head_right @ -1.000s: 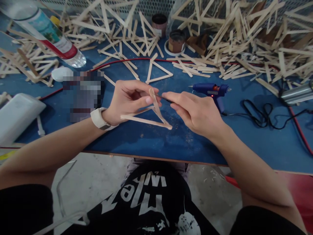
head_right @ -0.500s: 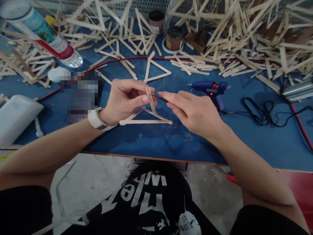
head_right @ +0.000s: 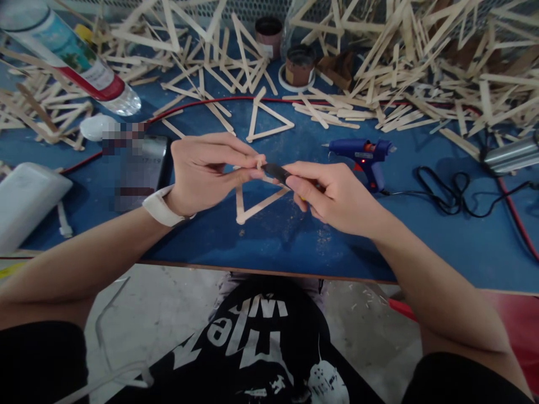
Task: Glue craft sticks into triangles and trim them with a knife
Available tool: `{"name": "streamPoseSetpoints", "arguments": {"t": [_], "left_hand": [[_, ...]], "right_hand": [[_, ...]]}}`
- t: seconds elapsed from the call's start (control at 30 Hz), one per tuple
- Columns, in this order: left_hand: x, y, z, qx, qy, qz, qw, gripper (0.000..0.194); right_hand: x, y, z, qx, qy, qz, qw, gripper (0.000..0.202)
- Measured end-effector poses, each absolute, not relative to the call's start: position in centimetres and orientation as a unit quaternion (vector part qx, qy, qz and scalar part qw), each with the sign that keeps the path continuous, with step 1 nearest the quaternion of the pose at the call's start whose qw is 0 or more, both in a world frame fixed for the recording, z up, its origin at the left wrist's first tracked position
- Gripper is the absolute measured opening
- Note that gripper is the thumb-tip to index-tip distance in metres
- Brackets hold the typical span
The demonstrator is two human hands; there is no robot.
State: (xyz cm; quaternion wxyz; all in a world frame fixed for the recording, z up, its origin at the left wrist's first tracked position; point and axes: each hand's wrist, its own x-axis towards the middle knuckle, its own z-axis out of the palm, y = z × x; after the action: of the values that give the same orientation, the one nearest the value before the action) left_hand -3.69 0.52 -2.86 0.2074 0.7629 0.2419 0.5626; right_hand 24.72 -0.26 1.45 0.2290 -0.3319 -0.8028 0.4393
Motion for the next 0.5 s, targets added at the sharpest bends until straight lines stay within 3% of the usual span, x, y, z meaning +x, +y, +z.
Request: {"name": "streamPoseSetpoints", "arguments": {"t": [0.1,0.17,0.23,0.33,0.5], "left_hand": [[-3.8,0.8,-2.8,0.783,0.215,0.559,0.166,0.021],[-3.8,1.0,-2.9,0.788,0.201,0.562,0.150,0.021],[-3.8,1.1,-3.0,0.782,0.203,0.564,0.170,0.018],[-3.5,0.9,-3.0,0.747,0.233,0.574,0.241,0.013],[-2.9,0.3,-3.2,0.661,0.290,0.544,0.429,0.017]], "right_hand": [[24.8,-0.1,1.8,-0.329,-0.734,0.565,0.182,0.042],[24.9,0.0,1.6,-0.327,-0.734,0.568,0.176,0.042],[24.8,0.0,1.1,-0.333,-0.789,0.472,0.209,0.039],[25.0,0.1,0.3,-0.334,-0.878,0.207,0.271,0.037],[25.6,0.1,0.0,-0.321,-0.920,-0.055,0.219,0.038]]}}
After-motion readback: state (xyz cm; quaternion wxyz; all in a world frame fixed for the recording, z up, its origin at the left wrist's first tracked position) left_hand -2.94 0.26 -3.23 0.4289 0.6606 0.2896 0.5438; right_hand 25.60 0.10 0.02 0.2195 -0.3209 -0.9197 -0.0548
